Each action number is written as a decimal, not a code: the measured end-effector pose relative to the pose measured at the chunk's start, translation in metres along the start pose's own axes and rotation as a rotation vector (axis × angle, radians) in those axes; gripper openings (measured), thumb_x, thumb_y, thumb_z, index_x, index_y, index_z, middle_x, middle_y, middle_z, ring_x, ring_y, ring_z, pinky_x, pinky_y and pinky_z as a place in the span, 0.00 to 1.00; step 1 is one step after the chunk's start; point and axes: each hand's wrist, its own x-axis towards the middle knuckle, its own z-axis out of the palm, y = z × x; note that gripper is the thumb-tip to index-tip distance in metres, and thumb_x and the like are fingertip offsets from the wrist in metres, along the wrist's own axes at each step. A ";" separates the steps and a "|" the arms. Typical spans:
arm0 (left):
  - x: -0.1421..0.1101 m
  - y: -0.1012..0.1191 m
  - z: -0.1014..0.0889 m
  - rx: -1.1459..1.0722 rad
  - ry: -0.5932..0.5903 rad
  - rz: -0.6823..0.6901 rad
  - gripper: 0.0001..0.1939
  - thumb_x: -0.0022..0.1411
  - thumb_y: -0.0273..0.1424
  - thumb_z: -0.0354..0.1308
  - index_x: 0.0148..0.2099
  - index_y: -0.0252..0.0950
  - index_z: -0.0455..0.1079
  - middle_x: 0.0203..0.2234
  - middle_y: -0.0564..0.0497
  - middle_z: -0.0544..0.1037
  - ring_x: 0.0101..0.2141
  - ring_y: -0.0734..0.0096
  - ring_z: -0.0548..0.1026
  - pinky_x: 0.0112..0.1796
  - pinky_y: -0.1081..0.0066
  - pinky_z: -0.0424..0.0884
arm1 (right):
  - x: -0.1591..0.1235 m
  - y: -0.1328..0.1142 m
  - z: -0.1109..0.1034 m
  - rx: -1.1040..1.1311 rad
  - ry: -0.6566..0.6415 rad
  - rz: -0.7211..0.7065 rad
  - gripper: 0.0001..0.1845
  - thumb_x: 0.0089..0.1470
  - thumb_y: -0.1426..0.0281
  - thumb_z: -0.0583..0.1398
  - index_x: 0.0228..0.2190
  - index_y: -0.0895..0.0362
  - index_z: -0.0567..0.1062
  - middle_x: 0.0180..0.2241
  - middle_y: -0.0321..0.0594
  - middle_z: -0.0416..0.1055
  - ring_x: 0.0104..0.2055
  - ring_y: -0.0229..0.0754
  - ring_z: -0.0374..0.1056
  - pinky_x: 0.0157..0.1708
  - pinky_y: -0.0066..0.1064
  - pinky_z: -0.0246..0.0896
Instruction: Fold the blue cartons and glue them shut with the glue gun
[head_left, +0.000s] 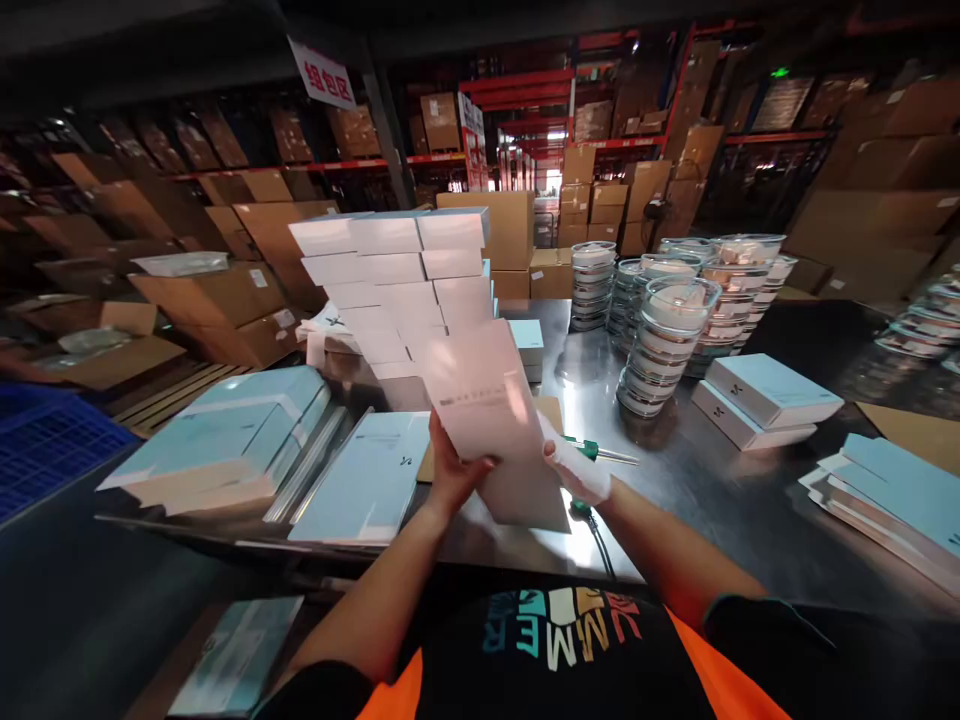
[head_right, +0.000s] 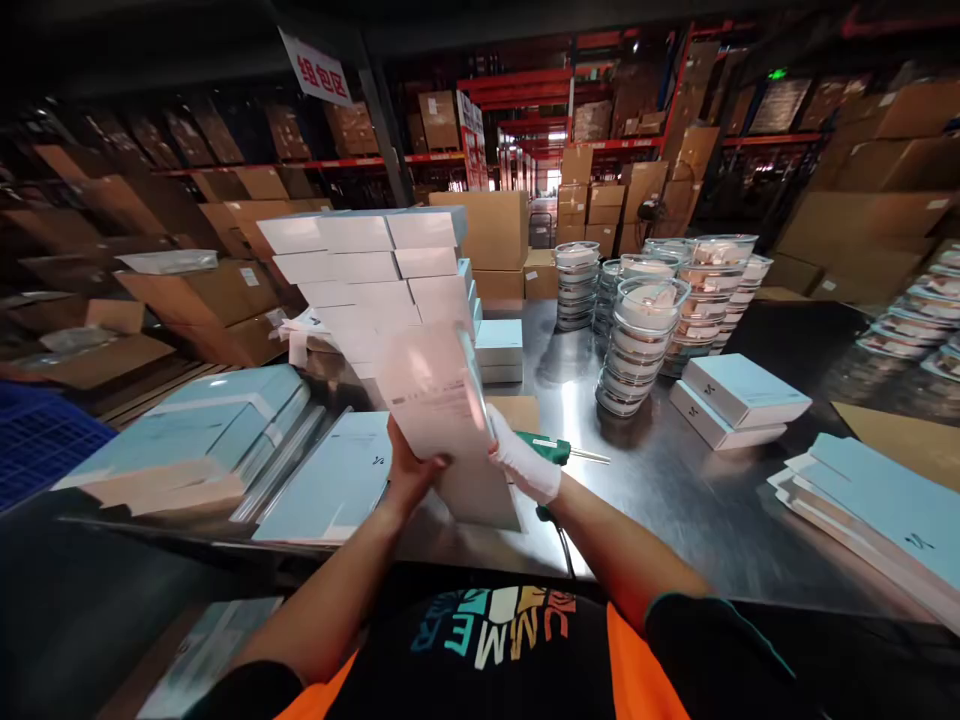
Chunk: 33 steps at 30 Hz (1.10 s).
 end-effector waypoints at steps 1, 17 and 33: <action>-0.002 -0.004 0.005 0.045 -0.004 0.052 0.87 0.31 0.59 0.83 0.80 0.42 0.33 0.66 0.31 0.69 0.65 0.38 0.72 0.63 0.46 0.70 | -0.001 -0.007 0.001 -0.003 0.064 -0.034 0.53 0.51 0.31 0.67 0.66 0.48 0.70 0.62 0.49 0.73 0.69 0.59 0.64 0.73 0.50 0.55; -0.026 0.039 -0.026 0.264 -0.028 0.460 0.41 0.55 0.56 0.75 0.63 0.41 0.69 0.55 0.40 0.73 0.60 0.45 0.74 0.59 0.53 0.74 | -0.010 -0.016 0.029 0.007 0.125 -0.013 0.43 0.48 0.34 0.71 0.53 0.51 0.78 0.49 0.43 0.79 0.55 0.55 0.73 0.61 0.46 0.69; -0.034 0.033 -0.039 0.291 0.161 0.415 0.31 0.55 0.59 0.73 0.50 0.42 0.79 0.45 0.45 0.80 0.58 0.47 0.74 0.63 0.47 0.67 | -0.004 0.023 -0.035 -0.583 0.480 0.206 0.25 0.52 0.56 0.71 0.48 0.53 0.75 0.54 0.54 0.74 0.61 0.66 0.68 0.62 0.54 0.65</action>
